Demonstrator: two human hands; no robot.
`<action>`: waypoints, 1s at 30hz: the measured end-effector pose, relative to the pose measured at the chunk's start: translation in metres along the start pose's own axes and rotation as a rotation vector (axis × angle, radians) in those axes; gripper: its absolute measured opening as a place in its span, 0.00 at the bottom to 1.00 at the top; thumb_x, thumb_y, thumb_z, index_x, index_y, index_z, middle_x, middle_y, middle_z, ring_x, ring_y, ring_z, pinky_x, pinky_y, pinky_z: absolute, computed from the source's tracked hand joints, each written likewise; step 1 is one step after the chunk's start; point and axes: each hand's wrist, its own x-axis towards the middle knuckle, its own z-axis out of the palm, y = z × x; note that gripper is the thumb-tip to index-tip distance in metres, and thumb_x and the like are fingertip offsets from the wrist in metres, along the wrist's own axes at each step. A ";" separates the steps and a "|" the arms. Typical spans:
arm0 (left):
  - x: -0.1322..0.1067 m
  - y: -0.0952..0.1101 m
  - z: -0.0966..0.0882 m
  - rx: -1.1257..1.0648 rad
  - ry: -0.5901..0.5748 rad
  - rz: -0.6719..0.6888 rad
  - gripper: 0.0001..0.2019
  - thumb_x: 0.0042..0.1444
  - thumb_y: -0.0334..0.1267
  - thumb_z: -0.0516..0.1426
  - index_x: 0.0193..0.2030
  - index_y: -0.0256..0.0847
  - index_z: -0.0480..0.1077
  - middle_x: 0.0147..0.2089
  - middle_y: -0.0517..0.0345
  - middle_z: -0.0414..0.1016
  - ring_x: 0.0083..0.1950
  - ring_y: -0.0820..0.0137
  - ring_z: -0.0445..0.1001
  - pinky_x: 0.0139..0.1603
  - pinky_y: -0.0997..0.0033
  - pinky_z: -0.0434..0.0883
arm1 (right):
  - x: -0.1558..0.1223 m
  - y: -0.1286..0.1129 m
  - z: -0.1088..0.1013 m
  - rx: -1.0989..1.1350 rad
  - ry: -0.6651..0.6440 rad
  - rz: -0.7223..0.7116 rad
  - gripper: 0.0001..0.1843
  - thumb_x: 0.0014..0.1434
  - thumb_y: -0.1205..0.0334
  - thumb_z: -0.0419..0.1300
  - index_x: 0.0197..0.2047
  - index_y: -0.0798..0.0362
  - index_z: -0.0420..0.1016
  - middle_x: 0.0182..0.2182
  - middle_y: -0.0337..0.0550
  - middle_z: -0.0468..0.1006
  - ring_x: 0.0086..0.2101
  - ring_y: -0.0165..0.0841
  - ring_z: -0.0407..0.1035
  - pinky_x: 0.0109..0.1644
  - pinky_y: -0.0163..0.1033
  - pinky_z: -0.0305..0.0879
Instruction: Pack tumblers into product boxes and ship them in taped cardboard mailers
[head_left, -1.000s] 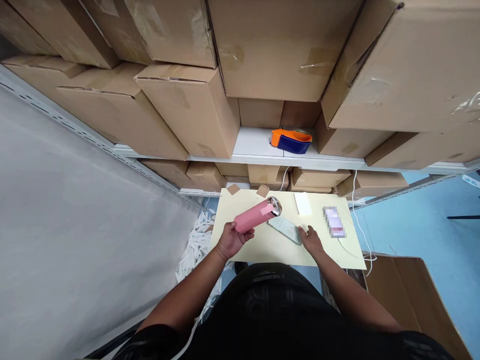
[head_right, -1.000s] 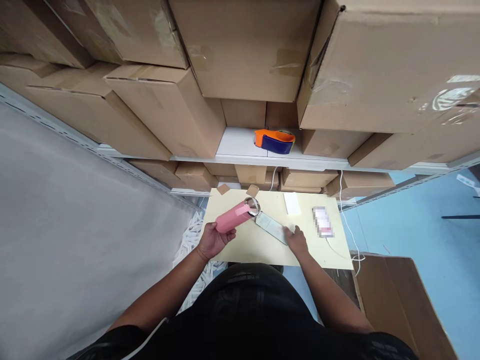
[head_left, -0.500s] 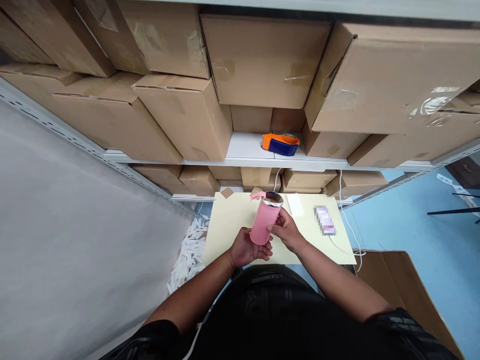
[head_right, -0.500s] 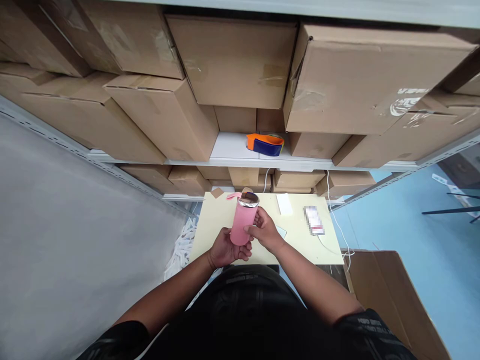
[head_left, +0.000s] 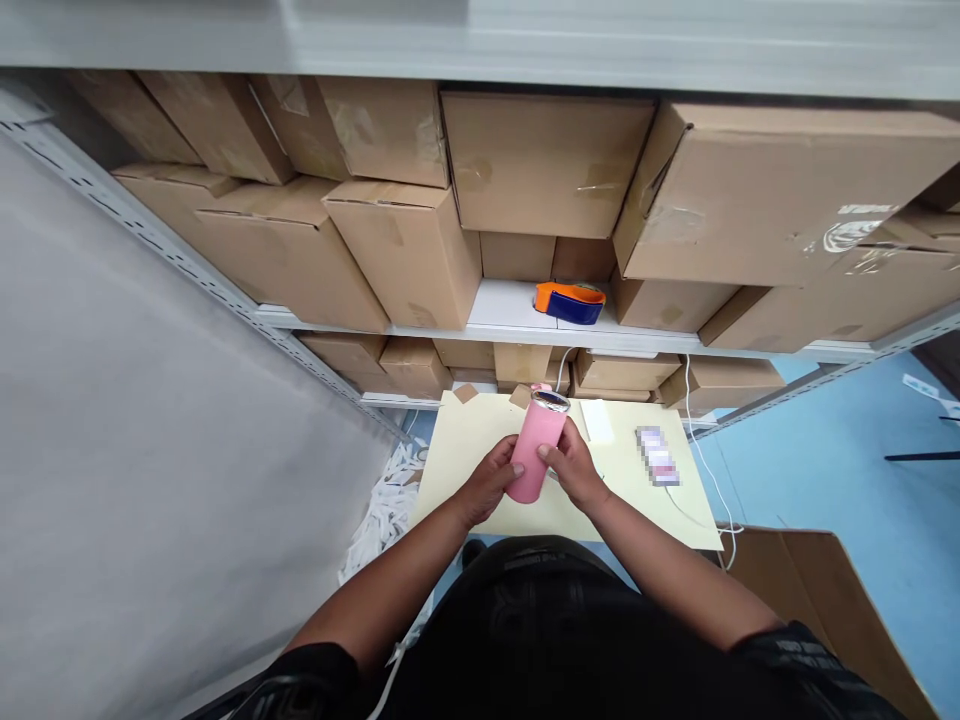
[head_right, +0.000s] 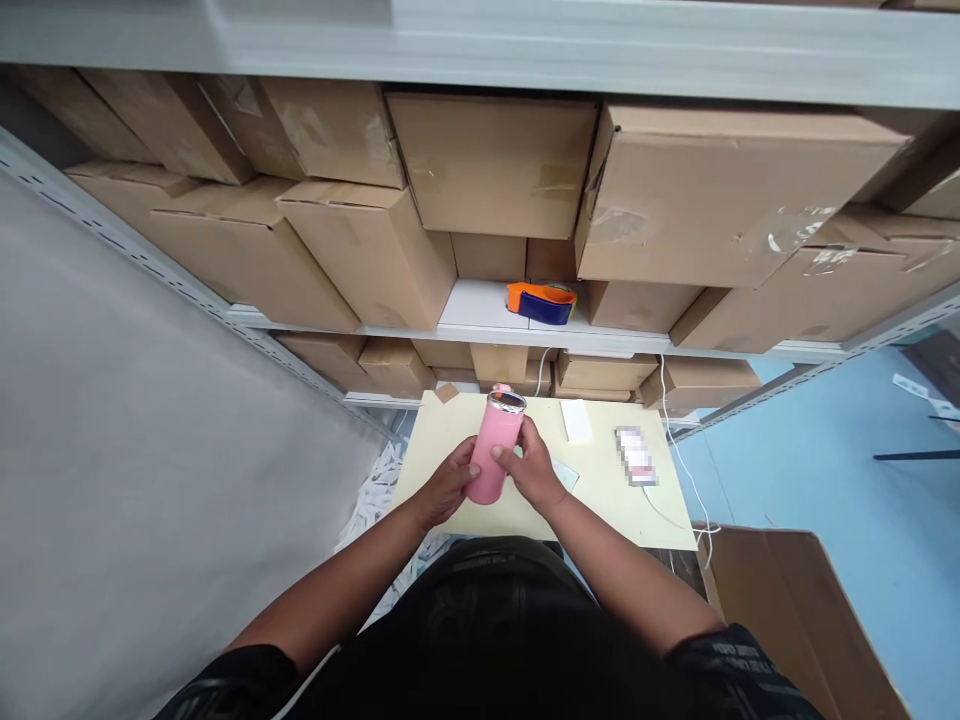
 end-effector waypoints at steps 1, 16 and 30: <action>-0.001 -0.001 0.001 -0.019 -0.019 -0.027 0.30 0.52 0.51 0.69 0.58 0.40 0.71 0.55 0.43 0.77 0.56 0.52 0.75 0.56 0.56 0.70 | 0.001 -0.004 -0.001 0.050 -0.062 0.048 0.27 0.56 0.46 0.69 0.54 0.46 0.70 0.41 0.41 0.77 0.36 0.36 0.71 0.33 0.38 0.68; -0.007 0.001 0.009 -0.057 -0.057 -0.005 0.29 0.57 0.59 0.64 0.56 0.38 0.72 0.53 0.42 0.77 0.54 0.52 0.76 0.55 0.55 0.69 | 0.004 -0.027 0.004 0.096 -0.151 0.107 0.27 0.54 0.47 0.70 0.54 0.45 0.70 0.35 0.39 0.79 0.32 0.36 0.73 0.32 0.39 0.70; -0.006 -0.009 0.004 -0.018 -0.074 -0.050 0.31 0.59 0.59 0.62 0.61 0.38 0.70 0.57 0.40 0.76 0.57 0.51 0.75 0.55 0.51 0.70 | 0.012 -0.018 -0.001 0.127 -0.106 0.141 0.27 0.57 0.42 0.66 0.55 0.46 0.70 0.35 0.40 0.77 0.30 0.36 0.70 0.30 0.40 0.68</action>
